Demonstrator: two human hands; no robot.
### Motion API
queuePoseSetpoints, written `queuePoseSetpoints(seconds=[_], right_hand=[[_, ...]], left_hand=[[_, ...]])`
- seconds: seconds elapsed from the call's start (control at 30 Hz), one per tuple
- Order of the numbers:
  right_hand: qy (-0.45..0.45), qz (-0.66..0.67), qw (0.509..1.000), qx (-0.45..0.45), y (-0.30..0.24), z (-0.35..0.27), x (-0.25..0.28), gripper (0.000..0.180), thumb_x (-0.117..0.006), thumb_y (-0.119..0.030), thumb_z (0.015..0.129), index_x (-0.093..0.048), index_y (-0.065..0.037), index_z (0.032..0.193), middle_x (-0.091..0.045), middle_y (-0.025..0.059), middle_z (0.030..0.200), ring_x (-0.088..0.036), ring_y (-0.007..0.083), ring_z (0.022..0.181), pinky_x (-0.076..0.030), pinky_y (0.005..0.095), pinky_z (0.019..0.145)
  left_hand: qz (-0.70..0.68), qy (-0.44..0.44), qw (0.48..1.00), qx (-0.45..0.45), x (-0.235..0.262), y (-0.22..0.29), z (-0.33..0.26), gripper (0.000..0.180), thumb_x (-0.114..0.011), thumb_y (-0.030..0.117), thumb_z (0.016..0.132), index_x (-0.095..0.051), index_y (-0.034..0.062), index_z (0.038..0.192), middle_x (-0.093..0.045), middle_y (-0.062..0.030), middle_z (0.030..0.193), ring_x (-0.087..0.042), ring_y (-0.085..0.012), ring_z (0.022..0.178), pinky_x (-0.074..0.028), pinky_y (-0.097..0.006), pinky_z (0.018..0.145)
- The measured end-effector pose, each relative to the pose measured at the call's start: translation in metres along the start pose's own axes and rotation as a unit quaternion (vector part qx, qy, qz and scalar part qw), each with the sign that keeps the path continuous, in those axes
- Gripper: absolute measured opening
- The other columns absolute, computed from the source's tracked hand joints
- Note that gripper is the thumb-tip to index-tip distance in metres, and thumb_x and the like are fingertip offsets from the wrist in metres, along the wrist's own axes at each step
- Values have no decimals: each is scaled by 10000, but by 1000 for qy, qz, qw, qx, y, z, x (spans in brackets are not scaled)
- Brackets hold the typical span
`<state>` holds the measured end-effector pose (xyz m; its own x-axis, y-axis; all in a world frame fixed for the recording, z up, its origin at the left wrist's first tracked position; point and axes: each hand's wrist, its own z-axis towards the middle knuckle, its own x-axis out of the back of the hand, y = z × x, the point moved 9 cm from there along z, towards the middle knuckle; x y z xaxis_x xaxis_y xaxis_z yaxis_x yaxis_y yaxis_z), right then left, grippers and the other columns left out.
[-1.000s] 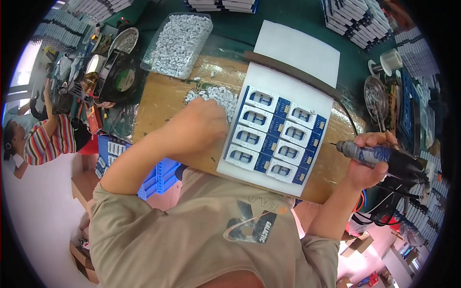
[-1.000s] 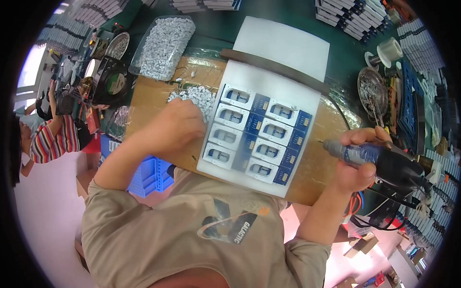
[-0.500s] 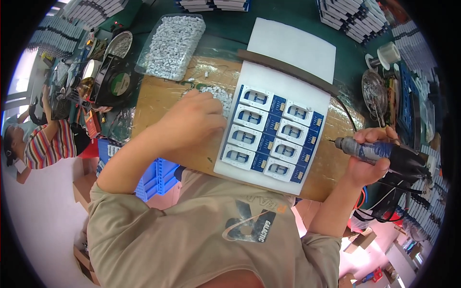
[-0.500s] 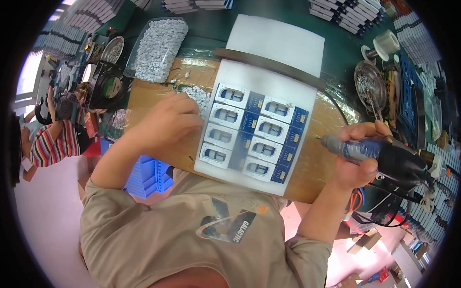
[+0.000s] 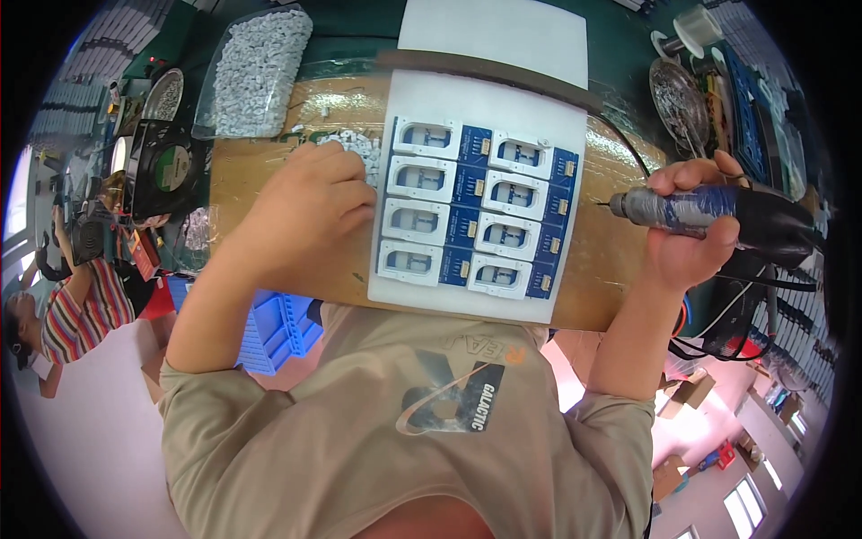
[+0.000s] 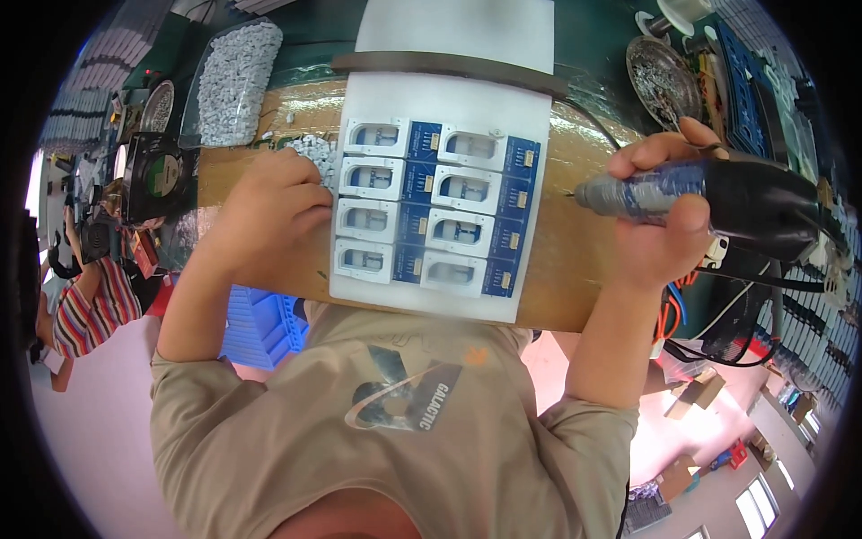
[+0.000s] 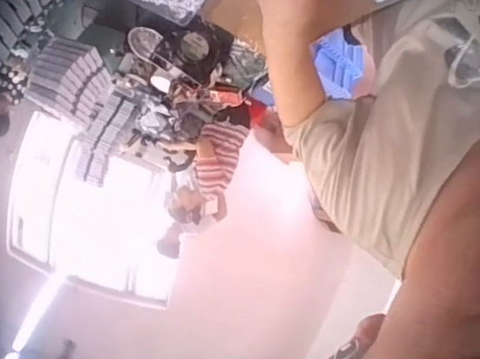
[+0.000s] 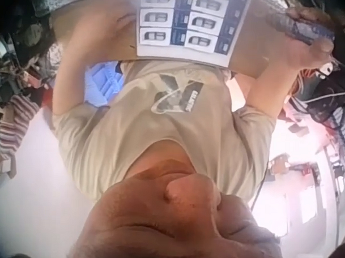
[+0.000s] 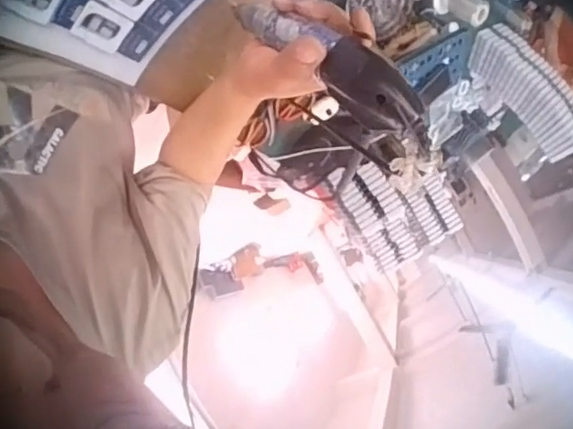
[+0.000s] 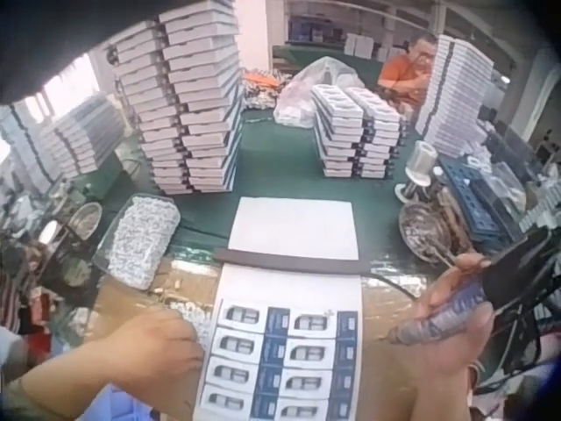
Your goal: The person fastens components onto a white panel using an electric screwdriver.
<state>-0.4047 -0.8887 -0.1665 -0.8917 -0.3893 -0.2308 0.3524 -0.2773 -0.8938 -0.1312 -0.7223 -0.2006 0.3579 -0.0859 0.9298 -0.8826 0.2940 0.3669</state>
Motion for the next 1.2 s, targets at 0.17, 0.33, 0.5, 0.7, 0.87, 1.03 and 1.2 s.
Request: queuePoseSetpoints(seconds=[0.17, 0.33, 0.5, 0.7, 0.87, 1.03, 1.2], right_hand=[[-6, -21, 1000, 8, -1, -1, -3, 730, -678, -543, 760, -467, -18, 1221, -570, 106, 882, -564, 233, 754, -479, 363, 694], [28, -51, 998, 18, -20, 7, 5, 702, -640, -584, 760, -508, -53, 1199, -569, 101, 892, -553, 243, 761, -455, 404, 710], [-124, 135, 982, 45, -32, 35, -15, 676, -553, -651, 785, -525, -102, 1179, -586, 124, 921, -572, 268, 756, -475, 423, 716], [-144, 120, 979, 79, -30, 46, -70, 770, -510, -692, 775, -469, -64, 1218, -551, 114, 890, -547, 250, 727, -454, 412, 680], [-179, 138, 972, 69, -12, 52, -107, 788, -535, -696, 770, -468, -52, 1219, -558, 117, 888, -568, 247, 708, -470, 398, 675], [-220, 170, 958, 74, -3, 49, -128, 753, -593, -629, 788, -457, -40, 1237, -566, 125, 894, -580, 240, 716, -481, 392, 670], [-223, 192, 953, 76, -3, 50, -139, 864, -742, -570, 707, -424, 42, 1229, -590, 134, 874, -622, 231, 718, -540, 341, 668]], left_hand=[[-14, 5, 1000, 0, -6, -3, -2, 92, -677, 125, 688, -644, 82, 762, -550, -44, 802, -542, -248, 822, -427, -370, 755], [-23, 37, 999, 16, 8, 2, 0, 107, -682, 124, 678, -643, 73, 764, -566, -60, 815, -549, -265, 815, -434, -380, 743], [-18, 167, 986, 21, 33, 7, 26, 134, -713, 99, 659, -628, 67, 757, -581, -71, 818, -573, -273, 810, -468, -364, 699], [-48, 209, 977, 12, 10, 28, 97, 113, -680, 162, 699, -625, 69, 733, -555, -79, 764, -557, -282, 777, -455, -381, 681], [-71, 239, 968, 22, 0, 20, 104, 95, -659, 153, 687, -611, 72, 695, -531, -71, 729, -544, -285, 746, -445, -387, 658], [-71, 233, 968, 60, -2, 21, 99, 88, -657, 138, 666, -591, 84, 689, -527, -60, 736, -535, -272, 757, -414, -393, 653], [-80, 253, 962, 67, -3, 24, 97, 95, -659, 125, 650, -576, 89, 679, -511, -56, 731, -520, -263, 757, -386, -388, 656]])
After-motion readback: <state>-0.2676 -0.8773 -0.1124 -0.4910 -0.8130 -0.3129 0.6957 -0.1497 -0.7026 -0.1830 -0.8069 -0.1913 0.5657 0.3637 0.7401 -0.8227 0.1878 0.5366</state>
